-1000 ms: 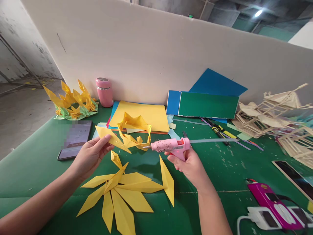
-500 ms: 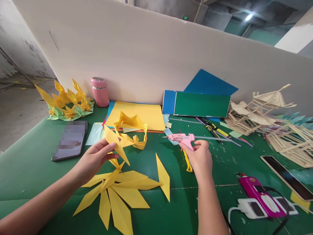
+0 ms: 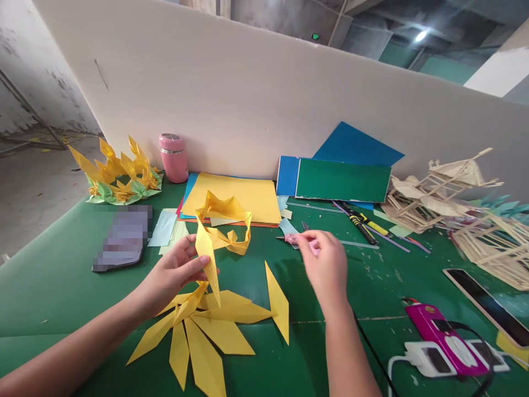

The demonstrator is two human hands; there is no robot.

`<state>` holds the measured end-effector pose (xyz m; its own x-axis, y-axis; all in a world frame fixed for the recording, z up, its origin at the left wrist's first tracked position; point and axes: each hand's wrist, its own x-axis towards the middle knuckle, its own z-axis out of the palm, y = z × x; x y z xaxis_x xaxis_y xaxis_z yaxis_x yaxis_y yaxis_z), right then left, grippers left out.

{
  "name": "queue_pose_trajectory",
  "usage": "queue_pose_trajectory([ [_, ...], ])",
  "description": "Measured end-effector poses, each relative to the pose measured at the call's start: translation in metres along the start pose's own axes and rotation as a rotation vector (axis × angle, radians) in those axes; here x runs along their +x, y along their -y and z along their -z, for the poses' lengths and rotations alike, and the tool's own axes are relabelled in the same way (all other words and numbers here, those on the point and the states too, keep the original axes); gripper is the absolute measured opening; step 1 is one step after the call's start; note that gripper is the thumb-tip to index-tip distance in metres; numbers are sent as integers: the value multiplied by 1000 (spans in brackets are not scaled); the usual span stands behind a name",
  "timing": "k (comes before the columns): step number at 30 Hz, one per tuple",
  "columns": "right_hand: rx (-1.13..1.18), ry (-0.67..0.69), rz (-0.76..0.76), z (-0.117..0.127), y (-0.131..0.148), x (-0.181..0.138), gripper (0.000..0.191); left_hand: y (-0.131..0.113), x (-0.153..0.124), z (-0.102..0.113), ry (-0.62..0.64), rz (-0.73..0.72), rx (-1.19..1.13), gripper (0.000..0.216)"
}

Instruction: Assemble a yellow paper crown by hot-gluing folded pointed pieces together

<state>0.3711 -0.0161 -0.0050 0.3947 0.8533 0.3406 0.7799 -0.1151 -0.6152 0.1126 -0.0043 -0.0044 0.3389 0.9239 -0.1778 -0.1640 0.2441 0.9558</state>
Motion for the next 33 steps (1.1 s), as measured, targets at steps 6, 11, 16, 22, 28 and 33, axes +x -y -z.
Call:
queue_pose_trajectory([
  [6,487,558,178,-17,66,-26,37,6,-4,-9,102,-41,13,40],
  [11,633,743,89,-23,79,-24,32,10,-8,-12,197,-30,-23,37],
  [16,701,614,6,-16,65,7,29,6,-6,-11,88,33,-145,39],
  [22,674,843,-108,-12,49,39,33,5,-1,-9,-15,264,-118,22],
  [28,709,994,-123,-17,50,40,27,3,-1,-9,-28,342,-164,18],
  [33,877,972,-156,-23,50,39,23,7,-2,-8,-92,304,-197,37],
])
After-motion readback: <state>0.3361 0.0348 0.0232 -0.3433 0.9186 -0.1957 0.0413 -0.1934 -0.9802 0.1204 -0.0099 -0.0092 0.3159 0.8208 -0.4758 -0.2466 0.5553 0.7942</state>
